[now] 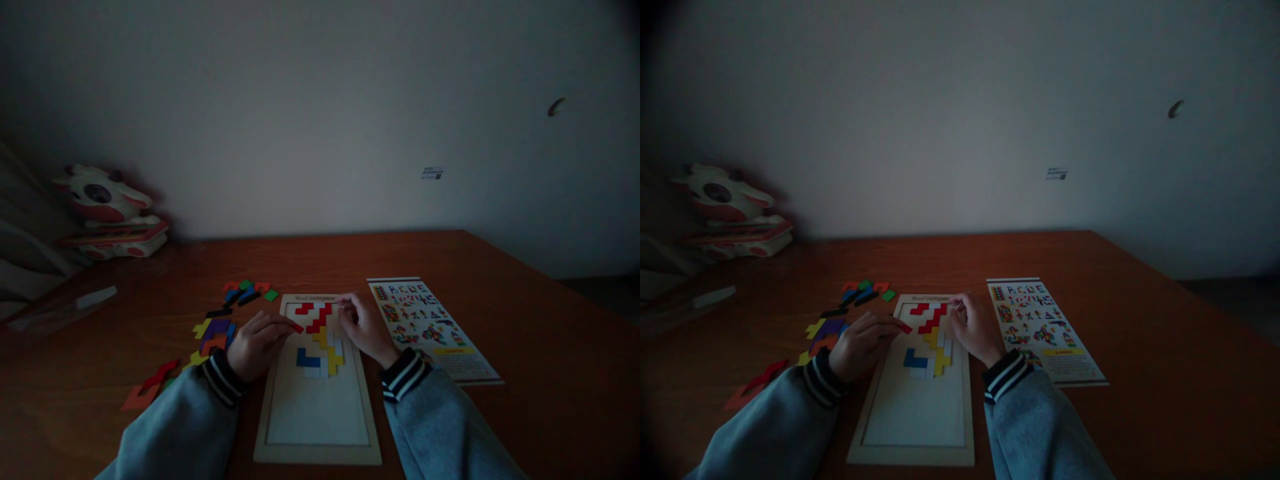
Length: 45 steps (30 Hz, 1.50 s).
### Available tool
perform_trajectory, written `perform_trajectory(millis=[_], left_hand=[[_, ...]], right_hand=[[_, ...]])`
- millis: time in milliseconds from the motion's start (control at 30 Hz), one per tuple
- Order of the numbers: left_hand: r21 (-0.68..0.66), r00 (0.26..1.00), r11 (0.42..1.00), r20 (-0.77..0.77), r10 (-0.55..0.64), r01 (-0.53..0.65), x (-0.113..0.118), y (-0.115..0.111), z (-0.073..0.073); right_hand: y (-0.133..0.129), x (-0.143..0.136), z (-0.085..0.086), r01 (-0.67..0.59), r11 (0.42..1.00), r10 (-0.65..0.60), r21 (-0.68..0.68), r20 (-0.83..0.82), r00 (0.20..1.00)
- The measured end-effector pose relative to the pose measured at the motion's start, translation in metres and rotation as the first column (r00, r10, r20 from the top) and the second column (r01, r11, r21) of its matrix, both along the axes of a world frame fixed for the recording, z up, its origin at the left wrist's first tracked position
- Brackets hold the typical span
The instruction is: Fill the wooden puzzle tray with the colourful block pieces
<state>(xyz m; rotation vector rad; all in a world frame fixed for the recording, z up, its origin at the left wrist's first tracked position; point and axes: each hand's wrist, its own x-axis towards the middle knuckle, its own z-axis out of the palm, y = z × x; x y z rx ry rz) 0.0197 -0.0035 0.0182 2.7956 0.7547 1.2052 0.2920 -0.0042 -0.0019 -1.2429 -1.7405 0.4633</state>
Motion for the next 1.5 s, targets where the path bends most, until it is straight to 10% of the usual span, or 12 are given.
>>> perform_trajectory(millis=[1500], left_hand=[[-0.020, 0.965, 0.968, -0.075, -0.251, 0.250, -0.021, 0.007, -0.010]], right_hand=[[0.001, 0.000, -0.004, -0.010, 0.998, 0.005, -0.055, -0.088, 0.996]])
